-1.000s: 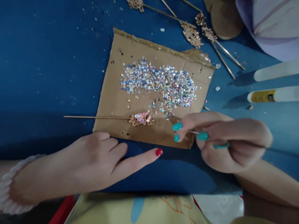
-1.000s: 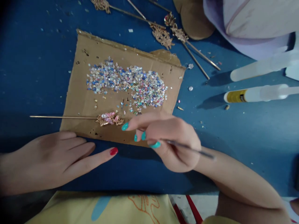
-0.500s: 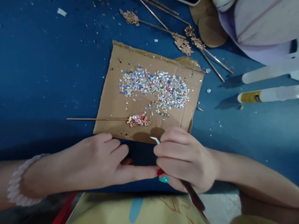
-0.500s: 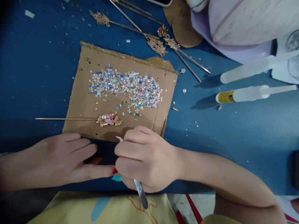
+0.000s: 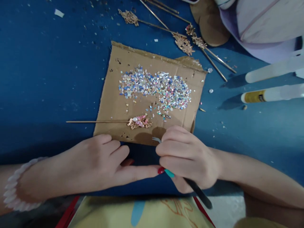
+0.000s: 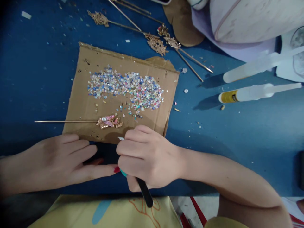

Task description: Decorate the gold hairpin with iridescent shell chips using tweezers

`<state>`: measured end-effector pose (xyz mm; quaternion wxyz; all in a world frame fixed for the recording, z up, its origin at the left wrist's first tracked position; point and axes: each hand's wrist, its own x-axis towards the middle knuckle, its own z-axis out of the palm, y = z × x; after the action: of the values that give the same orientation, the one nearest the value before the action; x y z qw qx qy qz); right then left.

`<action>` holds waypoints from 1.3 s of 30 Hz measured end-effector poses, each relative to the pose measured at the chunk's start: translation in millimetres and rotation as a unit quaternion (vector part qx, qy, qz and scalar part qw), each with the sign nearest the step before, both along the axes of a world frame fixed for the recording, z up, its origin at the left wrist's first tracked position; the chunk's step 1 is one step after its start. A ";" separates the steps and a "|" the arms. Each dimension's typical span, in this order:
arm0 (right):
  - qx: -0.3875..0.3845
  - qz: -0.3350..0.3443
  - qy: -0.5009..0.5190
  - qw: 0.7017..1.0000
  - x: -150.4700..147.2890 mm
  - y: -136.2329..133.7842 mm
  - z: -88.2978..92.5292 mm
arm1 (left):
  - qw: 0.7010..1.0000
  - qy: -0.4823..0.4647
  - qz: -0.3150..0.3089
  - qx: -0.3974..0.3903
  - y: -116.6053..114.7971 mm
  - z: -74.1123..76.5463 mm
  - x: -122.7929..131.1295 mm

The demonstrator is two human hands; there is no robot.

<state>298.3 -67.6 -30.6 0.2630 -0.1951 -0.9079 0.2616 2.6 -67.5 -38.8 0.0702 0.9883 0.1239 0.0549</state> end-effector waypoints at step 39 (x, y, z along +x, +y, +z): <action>-0.010 -0.032 0.007 0.999 -0.8 0.9 -1.4 | 0.999 0.021 0.009 0.029 0.1 1.2 -1.5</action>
<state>297.4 -66.7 -31.9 0.2753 -0.2254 -0.8967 0.2632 1.1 -67.4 -37.6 0.0386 0.9896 0.1330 0.0383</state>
